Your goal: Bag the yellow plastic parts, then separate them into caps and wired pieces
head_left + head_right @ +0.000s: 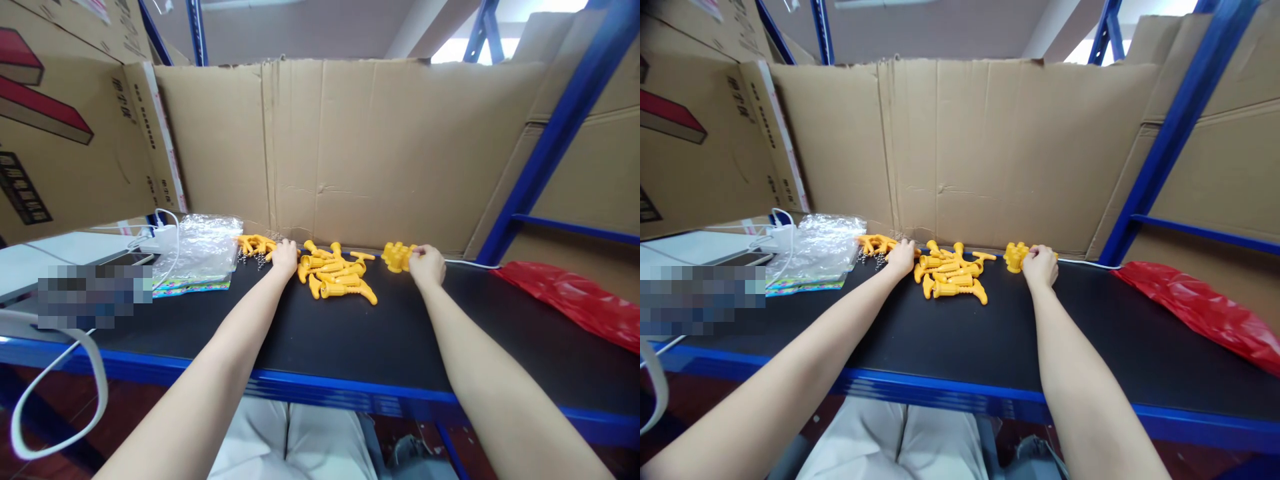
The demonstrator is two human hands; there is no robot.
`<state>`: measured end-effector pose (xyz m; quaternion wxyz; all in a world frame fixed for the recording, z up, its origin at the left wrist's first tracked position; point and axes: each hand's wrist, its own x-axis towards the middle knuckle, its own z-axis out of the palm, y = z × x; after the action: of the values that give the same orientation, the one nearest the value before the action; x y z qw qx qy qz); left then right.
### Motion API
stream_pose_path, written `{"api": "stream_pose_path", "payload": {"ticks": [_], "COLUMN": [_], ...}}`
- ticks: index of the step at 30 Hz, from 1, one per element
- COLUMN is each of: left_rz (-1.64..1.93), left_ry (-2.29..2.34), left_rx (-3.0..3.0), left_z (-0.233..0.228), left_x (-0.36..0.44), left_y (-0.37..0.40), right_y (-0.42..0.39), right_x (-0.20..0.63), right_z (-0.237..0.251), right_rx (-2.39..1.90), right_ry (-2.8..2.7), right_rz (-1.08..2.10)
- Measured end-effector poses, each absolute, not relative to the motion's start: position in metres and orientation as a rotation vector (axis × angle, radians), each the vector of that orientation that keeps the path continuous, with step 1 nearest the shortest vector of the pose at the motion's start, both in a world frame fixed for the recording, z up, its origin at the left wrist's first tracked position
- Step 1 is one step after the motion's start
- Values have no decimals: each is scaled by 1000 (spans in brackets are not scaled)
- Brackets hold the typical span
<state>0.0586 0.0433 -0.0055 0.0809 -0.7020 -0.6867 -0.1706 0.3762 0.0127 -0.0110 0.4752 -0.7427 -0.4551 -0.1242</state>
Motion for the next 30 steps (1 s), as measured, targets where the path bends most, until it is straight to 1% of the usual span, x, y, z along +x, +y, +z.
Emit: {"api": "stream_pose_path", "payload": {"ticks": [4, 6, 10, 12, 15, 21, 23, 27, 30], "left_rz": [-588, -682, -878, -829, -640, -514, -490, -520, -555], "left_ry": [-2021, -2010, -1887, -1921, -2014, -2028, -2017, -2007, -1999], "left_rx": [-1981, -1958, -2114, -2323, -2599, -2692, -2718, -2732, -2746], "left_z": [-10, -8, 4, 8, 11, 11, 11, 10, 9], "left_x": [58, 59, 64, 68, 72, 76, 79, 89, 96], "left_y": [49, 55, 74, 85, 97, 106, 106, 103, 96], "right_y": [14, 15, 15, 16, 17, 22, 25, 29, 30], "right_x": [374, 374, 375, 375, 373, 364, 357, 337, 324], "right_z": [-10, -10, -11, -12, -12, -9, -9, -13, -17], "right_rx": [-1820, -1827, -1828, -1819, -1799, -1675, -1684, -1683, -1669], "right_ry": [-1159, -1174, -1194, -1214, -1262, -1417, -1507, -1823, -1950], "right_rz": [-318, -321, -324, -332, -331, -341, -263, 52, 204]}}
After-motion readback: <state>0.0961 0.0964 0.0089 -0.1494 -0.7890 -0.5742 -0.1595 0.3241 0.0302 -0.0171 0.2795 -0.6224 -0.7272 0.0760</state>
